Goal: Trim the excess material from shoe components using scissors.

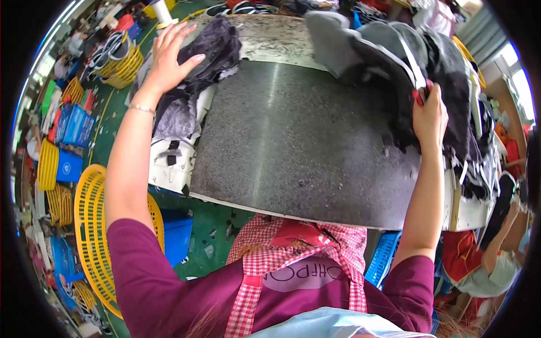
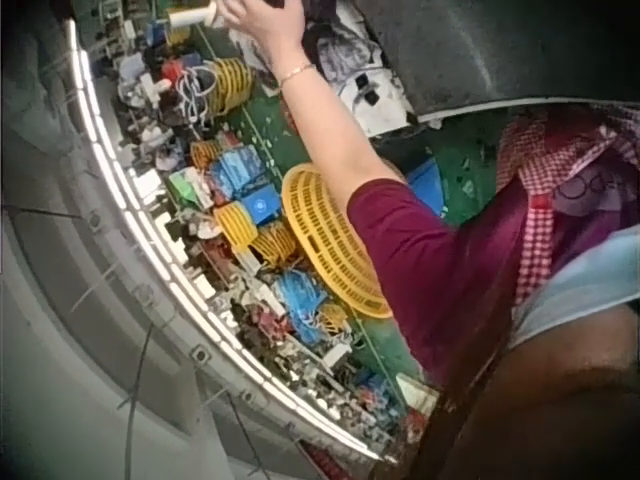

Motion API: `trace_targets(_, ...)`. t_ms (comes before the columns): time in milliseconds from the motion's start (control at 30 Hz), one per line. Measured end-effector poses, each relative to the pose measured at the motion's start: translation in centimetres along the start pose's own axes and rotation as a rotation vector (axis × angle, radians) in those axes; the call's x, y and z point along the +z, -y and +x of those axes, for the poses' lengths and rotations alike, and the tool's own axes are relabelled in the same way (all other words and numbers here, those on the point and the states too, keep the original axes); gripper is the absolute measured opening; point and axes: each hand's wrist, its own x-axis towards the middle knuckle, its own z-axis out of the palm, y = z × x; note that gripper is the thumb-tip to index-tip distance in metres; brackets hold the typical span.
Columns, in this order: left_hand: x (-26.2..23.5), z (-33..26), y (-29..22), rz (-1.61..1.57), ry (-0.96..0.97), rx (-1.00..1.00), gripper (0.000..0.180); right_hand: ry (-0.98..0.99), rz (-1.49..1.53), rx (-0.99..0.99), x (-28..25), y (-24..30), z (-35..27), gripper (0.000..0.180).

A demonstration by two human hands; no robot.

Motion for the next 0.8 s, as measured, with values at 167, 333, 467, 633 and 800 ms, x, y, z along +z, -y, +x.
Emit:
trace_targets(167,-3.6,1.3,-18.7,-0.379,-0.042,0.189,0.079,0.165,0.851,0.065,-0.7,3.6,-0.2,0.040)
trace_targets(333,-1.7,-3.9,-30.0,-0.603,0.099,0.322,0.072,0.725,1.361,0.459,1.7,5.6,-9.6,0.018)
trace_targets(467,1.0,-9.0,-32.1,-0.874,0.253,0.247,0.060,0.790,1.068,0.522,2.3,3.1,-15.7,0.018)
trace_targets(633,0.0,-9.4,-32.6,-0.859,0.452,0.223,0.054,0.602,0.831,0.425,-3.6,-0.2,-18.7,0.035)
trace_targets(800,0.8,-7.6,-32.9,-0.887,0.502,0.234,0.045,0.949,1.199,0.656,-7.7,-1.2,-25.0,0.085)
